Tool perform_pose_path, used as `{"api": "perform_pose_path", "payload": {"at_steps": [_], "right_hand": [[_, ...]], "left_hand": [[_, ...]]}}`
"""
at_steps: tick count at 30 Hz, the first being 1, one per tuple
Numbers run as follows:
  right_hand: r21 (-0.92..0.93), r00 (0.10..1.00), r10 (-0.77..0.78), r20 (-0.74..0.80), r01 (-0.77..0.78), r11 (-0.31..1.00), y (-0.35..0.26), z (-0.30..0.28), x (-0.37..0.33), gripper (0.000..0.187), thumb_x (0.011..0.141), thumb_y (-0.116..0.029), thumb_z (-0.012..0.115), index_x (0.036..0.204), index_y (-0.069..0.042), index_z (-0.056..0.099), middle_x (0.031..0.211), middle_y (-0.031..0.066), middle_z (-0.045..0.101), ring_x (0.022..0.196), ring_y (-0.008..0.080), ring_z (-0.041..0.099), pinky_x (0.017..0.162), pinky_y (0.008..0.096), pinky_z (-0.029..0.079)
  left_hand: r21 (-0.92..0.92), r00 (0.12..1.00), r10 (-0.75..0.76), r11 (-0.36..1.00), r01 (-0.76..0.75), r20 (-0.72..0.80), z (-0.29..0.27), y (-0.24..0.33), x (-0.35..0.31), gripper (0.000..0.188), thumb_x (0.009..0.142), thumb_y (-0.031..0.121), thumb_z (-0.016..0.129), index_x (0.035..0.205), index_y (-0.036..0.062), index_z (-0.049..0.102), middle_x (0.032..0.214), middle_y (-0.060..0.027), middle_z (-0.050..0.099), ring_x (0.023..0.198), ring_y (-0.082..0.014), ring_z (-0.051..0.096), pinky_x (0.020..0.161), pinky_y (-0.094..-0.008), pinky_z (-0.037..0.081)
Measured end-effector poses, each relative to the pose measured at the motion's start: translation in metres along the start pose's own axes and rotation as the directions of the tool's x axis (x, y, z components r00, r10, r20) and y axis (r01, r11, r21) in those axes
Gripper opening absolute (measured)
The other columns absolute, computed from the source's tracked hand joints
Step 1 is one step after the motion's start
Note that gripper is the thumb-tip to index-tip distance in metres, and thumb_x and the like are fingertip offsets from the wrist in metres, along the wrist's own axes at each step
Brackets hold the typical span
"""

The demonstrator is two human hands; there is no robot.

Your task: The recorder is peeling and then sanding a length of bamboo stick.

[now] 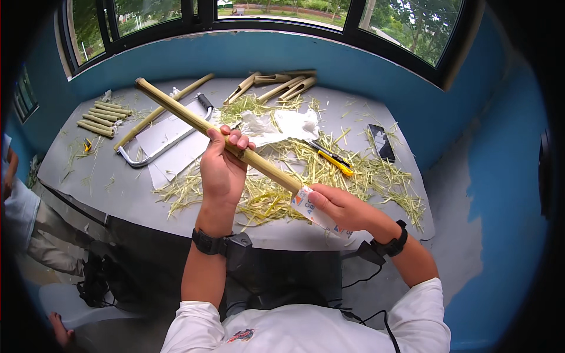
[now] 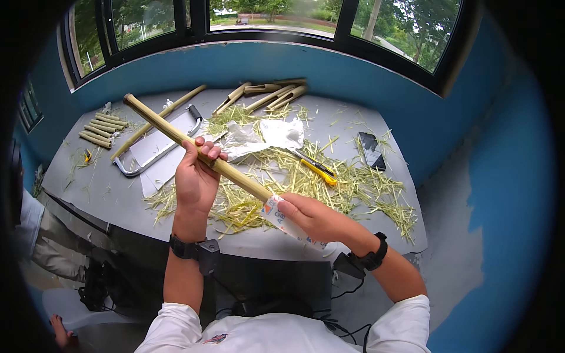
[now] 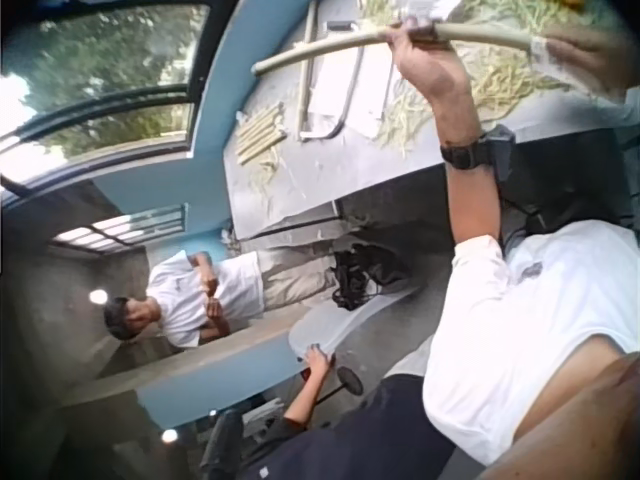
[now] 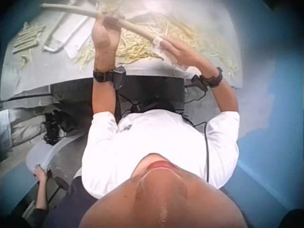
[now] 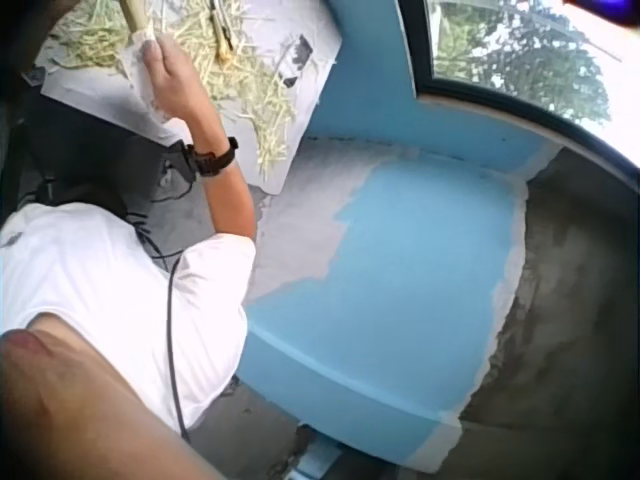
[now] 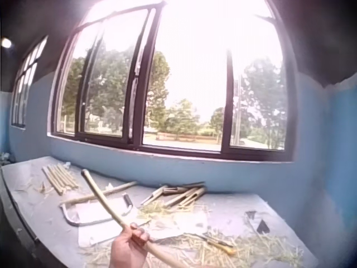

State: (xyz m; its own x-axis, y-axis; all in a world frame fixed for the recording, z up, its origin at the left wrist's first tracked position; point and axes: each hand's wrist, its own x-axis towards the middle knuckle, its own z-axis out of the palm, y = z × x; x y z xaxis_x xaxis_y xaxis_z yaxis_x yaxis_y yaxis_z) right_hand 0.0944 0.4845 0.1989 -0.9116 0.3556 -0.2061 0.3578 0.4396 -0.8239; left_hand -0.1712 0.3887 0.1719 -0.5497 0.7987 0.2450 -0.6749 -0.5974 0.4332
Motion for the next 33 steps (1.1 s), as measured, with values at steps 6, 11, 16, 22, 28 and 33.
{"api": "perform_pose_path", "payload": {"at_steps": [6,11,16,22,28,33], "right_hand": [[0.162,0.985,0.07,0.158,-0.096,0.982,-0.003,0.011,-0.006,0.051,0.122,-0.049,0.038,0.15,-0.011,0.059,0.105,0.0035,0.063,0.089,0.0067,0.064,0.075,0.0258,0.056],[0.269,0.989,0.076,0.131,-0.109,0.957,-0.011,0.021,-0.001,0.048,0.123,-0.047,0.039,0.147,-0.012,0.061,0.102,-0.0012,0.063,0.086,0.0042,0.06,0.074,0.0242,0.054],[0.385,0.99,0.092,0.103,-0.125,0.914,-0.039,0.022,0.013,0.047,0.123,-0.046,0.041,0.142,-0.011,0.064,0.098,-0.0054,0.062,0.081,0.0016,0.054,0.071,0.0234,0.049],[0.334,0.997,0.03,-0.068,-0.006,0.942,-0.029,0.029,0.037,0.046,0.123,-0.046,0.04,0.13,-0.009,0.066,0.096,-0.0051,0.061,0.081,0.0041,0.053,0.072,0.027,0.048],[0.046,0.956,-0.162,-0.246,0.179,0.983,-0.032,0.041,0.041,0.045,0.123,-0.046,0.04,0.13,-0.007,0.06,0.094,0.0121,0.067,0.081,0.0229,0.064,0.075,0.0386,0.052],[-0.349,0.878,-0.289,-0.381,0.154,0.925,-0.019,0.054,0.038,0.028,0.117,-0.031,0.056,0.132,-0.008,0.054,0.102,0.0285,0.071,0.089,0.0521,0.069,0.074,0.0568,0.054]], "left_hand": [[-0.122,0.995,0.07,0.989,-0.078,-0.07,0.009,0.0,-0.001,0.057,0.114,0.07,0.045,0.09,0.0177,0.044,0.07,0.0072,0.035,0.06,-0.0078,0.036,0.063,-0.028,0.04],[-0.215,0.998,0.025,0.976,-0.036,-0.055,0.025,0.006,-0.001,0.062,0.111,0.073,0.051,0.08,0.0208,0.039,0.061,0.01,0.026,0.05,-0.0051,0.026,0.051,-0.025,0.031],[-0.198,0.994,-0.11,0.974,0.11,0.012,0.043,-0.021,-0.018,0.064,0.11,0.077,0.048,0.079,0.0217,0.036,0.061,0.0109,0.026,0.05,-0.004,0.026,0.051,-0.0244,0.03],[0.052,0.988,-0.14,0.989,0.136,0.07,0.042,-0.02,-0.022,0.058,0.115,0.072,0.035,0.097,0.0167,0.043,0.077,0.005,0.039,0.069,-0.0113,0.044,0.079,-0.0331,0.049],[0.142,0.982,-0.161,0.979,0.146,0.099,0.028,-0.01,-0.025,0.049,0.119,0.06,0.037,0.113,0.0124,0.048,0.093,-0.0018,0.051,0.089,-0.018,0.056,0.097,-0.0404,0.053],[0.125,0.999,-0.03,0.992,0.029,0.012,0.014,-0.011,-0.015,0.042,0.12,0.053,0.041,0.115,0.0122,0.049,0.098,-0.0034,0.055,0.096,-0.0196,0.061,0.101,-0.0424,0.053]]}}
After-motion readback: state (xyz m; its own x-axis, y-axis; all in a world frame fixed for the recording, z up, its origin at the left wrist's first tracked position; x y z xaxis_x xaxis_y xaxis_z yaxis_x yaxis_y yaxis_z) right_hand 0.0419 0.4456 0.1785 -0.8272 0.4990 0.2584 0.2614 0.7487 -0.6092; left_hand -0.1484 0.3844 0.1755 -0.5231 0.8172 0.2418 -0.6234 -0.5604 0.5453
